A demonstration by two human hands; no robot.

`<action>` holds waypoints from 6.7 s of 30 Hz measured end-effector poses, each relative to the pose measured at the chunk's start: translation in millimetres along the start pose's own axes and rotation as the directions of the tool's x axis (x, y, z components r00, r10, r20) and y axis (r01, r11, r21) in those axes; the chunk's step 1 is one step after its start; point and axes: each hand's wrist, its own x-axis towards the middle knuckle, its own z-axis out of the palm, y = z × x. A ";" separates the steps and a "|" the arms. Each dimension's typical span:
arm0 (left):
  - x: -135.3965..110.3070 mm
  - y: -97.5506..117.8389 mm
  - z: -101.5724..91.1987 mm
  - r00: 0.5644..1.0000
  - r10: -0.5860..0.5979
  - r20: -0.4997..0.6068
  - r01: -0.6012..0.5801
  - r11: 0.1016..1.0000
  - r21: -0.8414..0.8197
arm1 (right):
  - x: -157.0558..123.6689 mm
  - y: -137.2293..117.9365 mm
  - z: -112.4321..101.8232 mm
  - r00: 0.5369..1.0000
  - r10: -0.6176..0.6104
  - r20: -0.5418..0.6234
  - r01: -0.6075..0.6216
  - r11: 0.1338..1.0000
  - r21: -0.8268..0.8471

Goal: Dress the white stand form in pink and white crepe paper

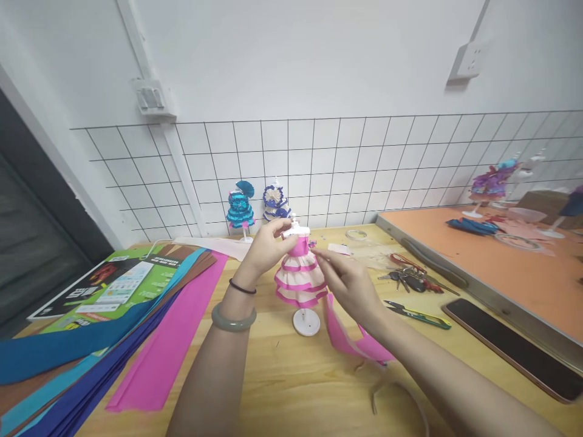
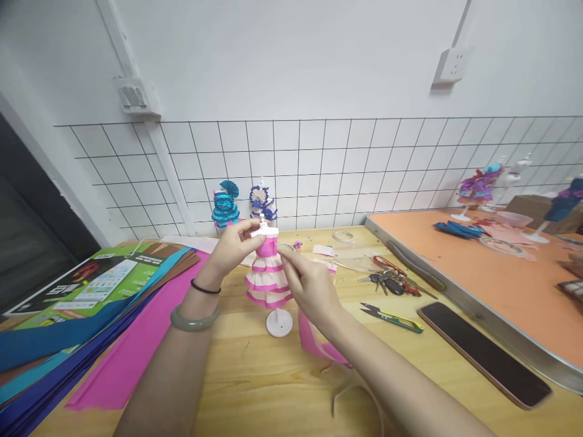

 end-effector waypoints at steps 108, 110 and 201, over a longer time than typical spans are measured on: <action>1.8 -3.1 -6.3 0.987 -0.159 0.033 0.162 0.951 -0.263 | 129.7 -5.0 -27.6 0.950 -0.071 0.305 -0.045 0.933 0.358; 1.5 -2.4 -3.0 0.990 -0.136 0.036 0.141 0.953 -0.269 | 128.1 -9.6 -23.8 0.948 -0.085 0.306 -0.024 0.942 0.336; -2.6 -16.0 -20.3 0.951 -0.144 0.272 0.285 0.749 -0.599 | 64.9 10.6 1.2 0.940 0.215 0.265 -0.328 0.787 0.523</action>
